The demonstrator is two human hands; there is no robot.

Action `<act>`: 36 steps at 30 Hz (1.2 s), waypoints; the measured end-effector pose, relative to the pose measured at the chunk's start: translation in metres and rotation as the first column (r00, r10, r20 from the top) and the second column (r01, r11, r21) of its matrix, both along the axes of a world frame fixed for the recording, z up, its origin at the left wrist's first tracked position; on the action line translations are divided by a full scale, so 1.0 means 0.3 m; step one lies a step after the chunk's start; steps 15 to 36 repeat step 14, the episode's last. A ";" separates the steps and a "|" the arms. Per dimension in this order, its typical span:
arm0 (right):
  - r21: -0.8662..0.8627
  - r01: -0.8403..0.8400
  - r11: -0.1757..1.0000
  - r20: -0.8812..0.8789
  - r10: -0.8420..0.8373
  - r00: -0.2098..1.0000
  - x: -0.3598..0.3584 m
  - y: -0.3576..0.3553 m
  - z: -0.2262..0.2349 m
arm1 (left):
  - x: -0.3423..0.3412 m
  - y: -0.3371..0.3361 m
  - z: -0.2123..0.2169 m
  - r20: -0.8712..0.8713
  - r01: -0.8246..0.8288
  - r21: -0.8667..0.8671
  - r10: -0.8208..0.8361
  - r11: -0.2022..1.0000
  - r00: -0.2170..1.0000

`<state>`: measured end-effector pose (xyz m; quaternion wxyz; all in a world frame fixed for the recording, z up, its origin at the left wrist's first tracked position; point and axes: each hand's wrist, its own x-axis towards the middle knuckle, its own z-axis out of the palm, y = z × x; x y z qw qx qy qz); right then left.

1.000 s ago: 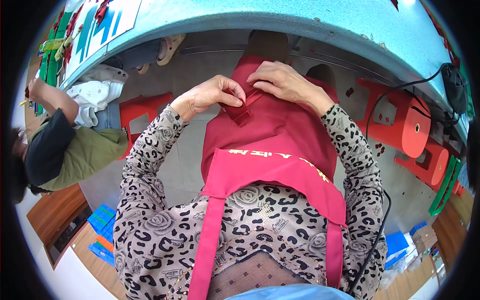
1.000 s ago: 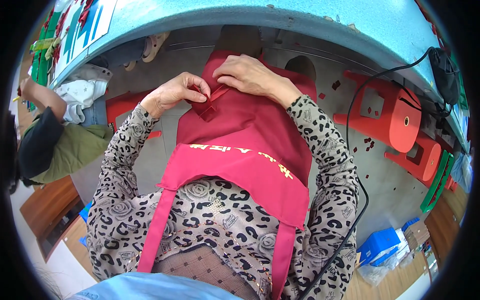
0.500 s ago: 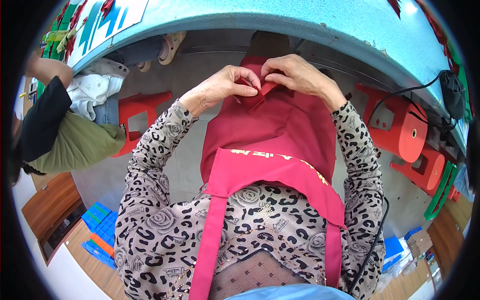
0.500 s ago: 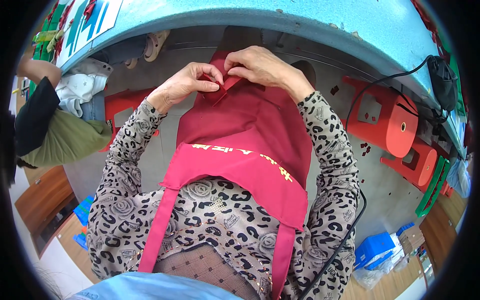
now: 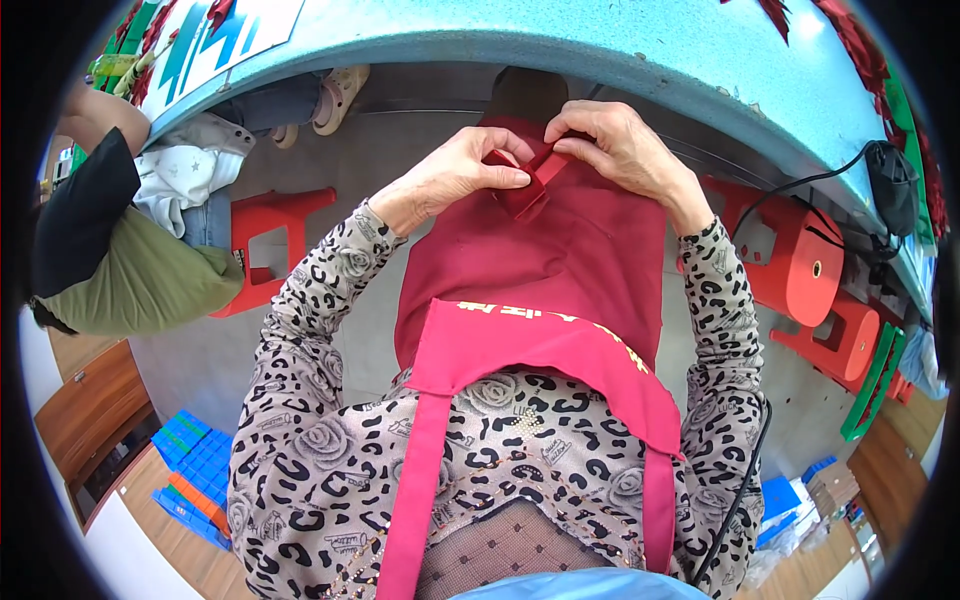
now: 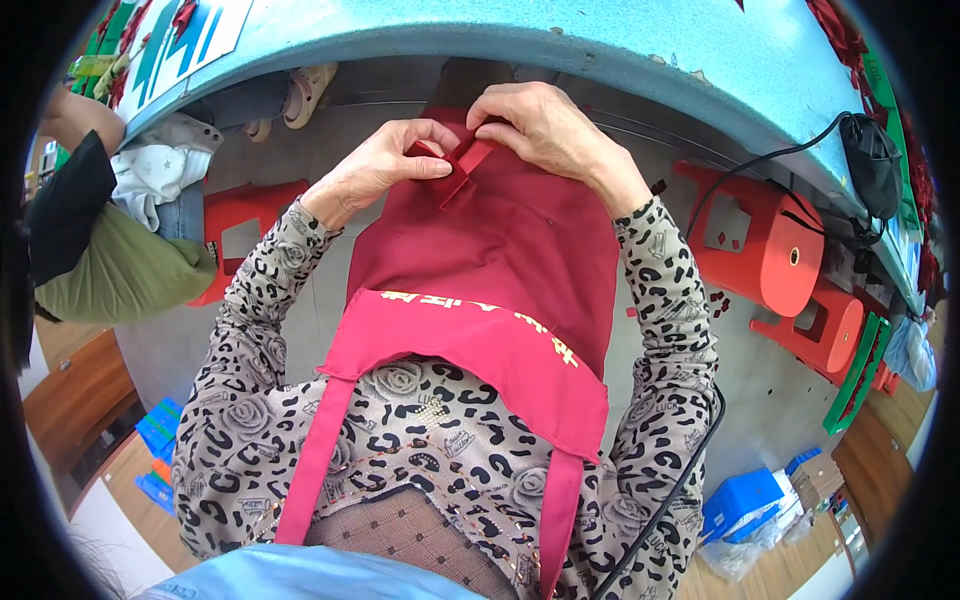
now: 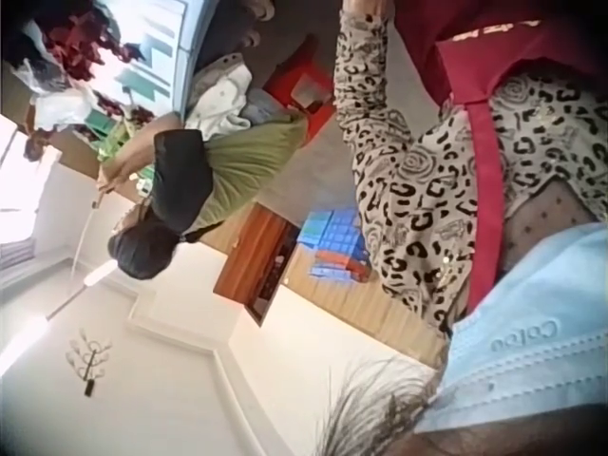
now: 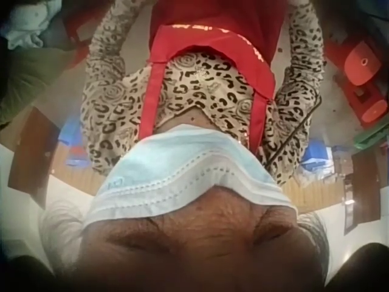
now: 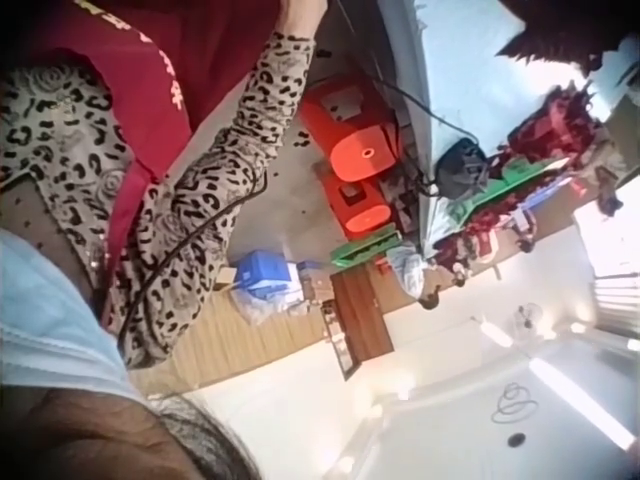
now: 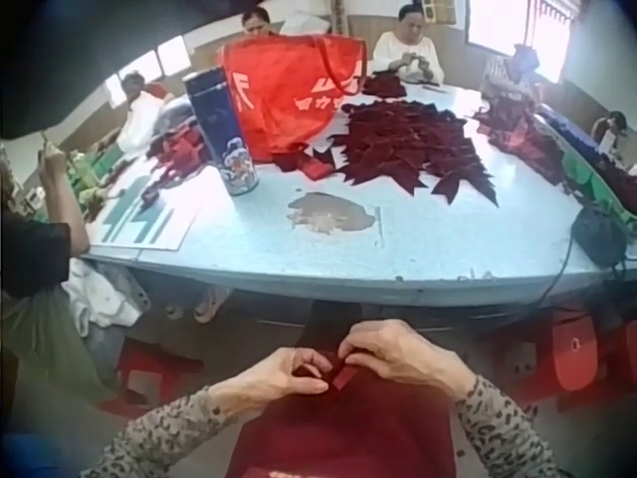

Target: Folding and stacking small red fabric pieces into decorative shapes.

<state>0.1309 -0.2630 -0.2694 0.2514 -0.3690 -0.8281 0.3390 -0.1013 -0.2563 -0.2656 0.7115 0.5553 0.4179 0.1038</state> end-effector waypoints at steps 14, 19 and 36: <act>-0.141 0.025 0.990 0.242 0.010 0.970 0.024 0.016 0.088 | 0.002 -0.008 -0.039 0.075 0.008 -0.072 -0.002 0.997 0.997; -0.141 0.025 0.990 0.242 0.010 0.970 0.024 0.016 0.088 | 0.002 -0.008 -0.039 0.075 0.008 -0.072 -0.002 0.997 0.997; -0.141 0.025 0.990 0.242 0.010 0.970 0.024 0.016 0.088 | 0.002 -0.008 -0.039 0.075 0.008 -0.072 -0.002 0.997 0.997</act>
